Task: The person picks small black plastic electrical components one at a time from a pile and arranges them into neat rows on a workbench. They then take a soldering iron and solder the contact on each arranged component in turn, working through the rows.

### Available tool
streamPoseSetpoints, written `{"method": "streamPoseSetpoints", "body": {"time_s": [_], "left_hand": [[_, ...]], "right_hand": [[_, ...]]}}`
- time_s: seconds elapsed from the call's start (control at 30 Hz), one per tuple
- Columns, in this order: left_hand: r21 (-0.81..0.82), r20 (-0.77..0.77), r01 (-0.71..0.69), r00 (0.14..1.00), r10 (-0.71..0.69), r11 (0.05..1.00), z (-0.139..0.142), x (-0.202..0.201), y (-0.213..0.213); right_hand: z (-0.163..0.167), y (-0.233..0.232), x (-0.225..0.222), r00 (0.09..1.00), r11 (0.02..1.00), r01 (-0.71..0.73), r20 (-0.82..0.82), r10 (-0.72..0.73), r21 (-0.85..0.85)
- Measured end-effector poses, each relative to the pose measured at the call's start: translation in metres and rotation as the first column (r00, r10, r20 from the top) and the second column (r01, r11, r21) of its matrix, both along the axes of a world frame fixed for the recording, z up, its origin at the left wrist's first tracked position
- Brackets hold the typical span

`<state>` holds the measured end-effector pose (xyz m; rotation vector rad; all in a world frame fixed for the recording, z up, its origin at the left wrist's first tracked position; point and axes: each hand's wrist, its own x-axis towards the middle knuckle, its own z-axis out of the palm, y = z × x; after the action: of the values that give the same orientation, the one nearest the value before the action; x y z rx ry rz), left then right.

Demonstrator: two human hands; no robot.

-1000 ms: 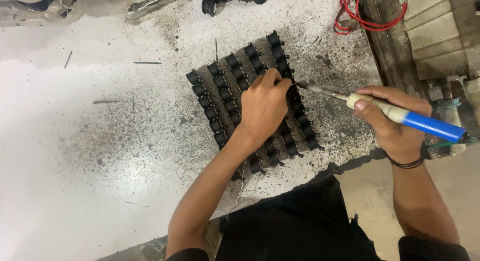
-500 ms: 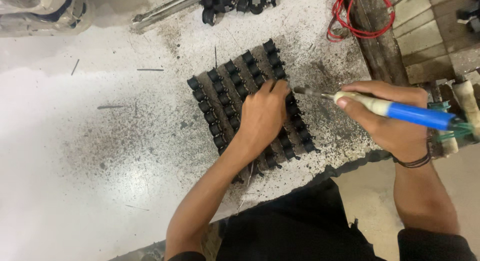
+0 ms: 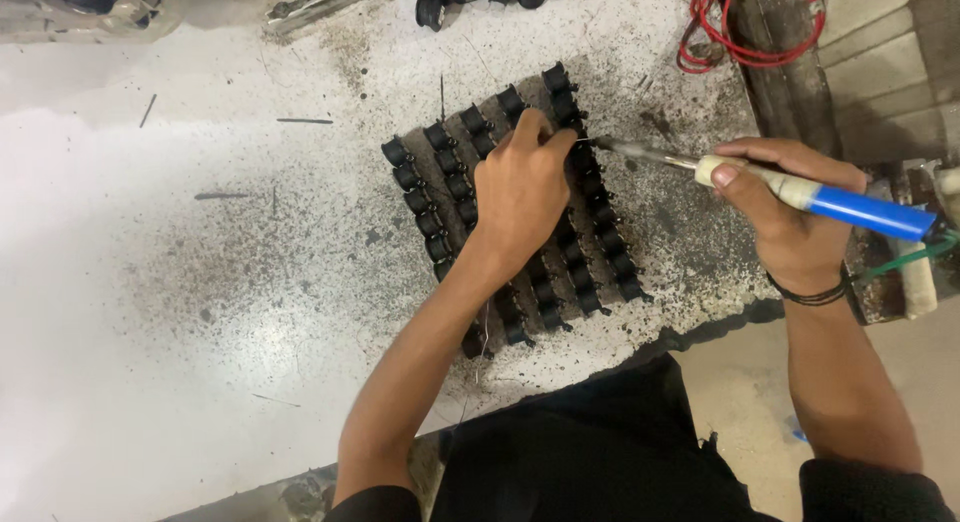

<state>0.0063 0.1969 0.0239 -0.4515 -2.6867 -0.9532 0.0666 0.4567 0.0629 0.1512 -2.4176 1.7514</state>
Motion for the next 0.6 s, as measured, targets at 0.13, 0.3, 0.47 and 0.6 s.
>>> {"method": "streamPoseSetpoints", "body": {"time_s": [0.13,0.3,0.47,0.6], "left_hand": [[0.014,-0.014,0.012,1.0,-0.012,1.0,-0.014,-0.004,0.004],[-0.007,-0.001,0.059,0.998,-0.059,0.998,-0.016,-0.003,0.006],[0.026,-0.004,0.073,0.997,-0.073,0.997,-0.014,-0.005,0.012],[0.074,0.006,0.046,0.999,-0.046,0.996,0.01,-0.002,0.012]], "right_hand": [[0.004,-0.006,-0.007,0.999,0.999,-0.034,-0.019,0.034,-0.008],[0.027,-0.02,-0.011,0.998,0.982,-0.06,-0.015,0.063,0.182],[0.053,-0.037,-0.021,0.984,0.919,-0.102,-0.098,0.15,0.381],[0.061,-0.035,-0.022,0.994,0.912,-0.09,-0.025,0.109,0.4]]}}
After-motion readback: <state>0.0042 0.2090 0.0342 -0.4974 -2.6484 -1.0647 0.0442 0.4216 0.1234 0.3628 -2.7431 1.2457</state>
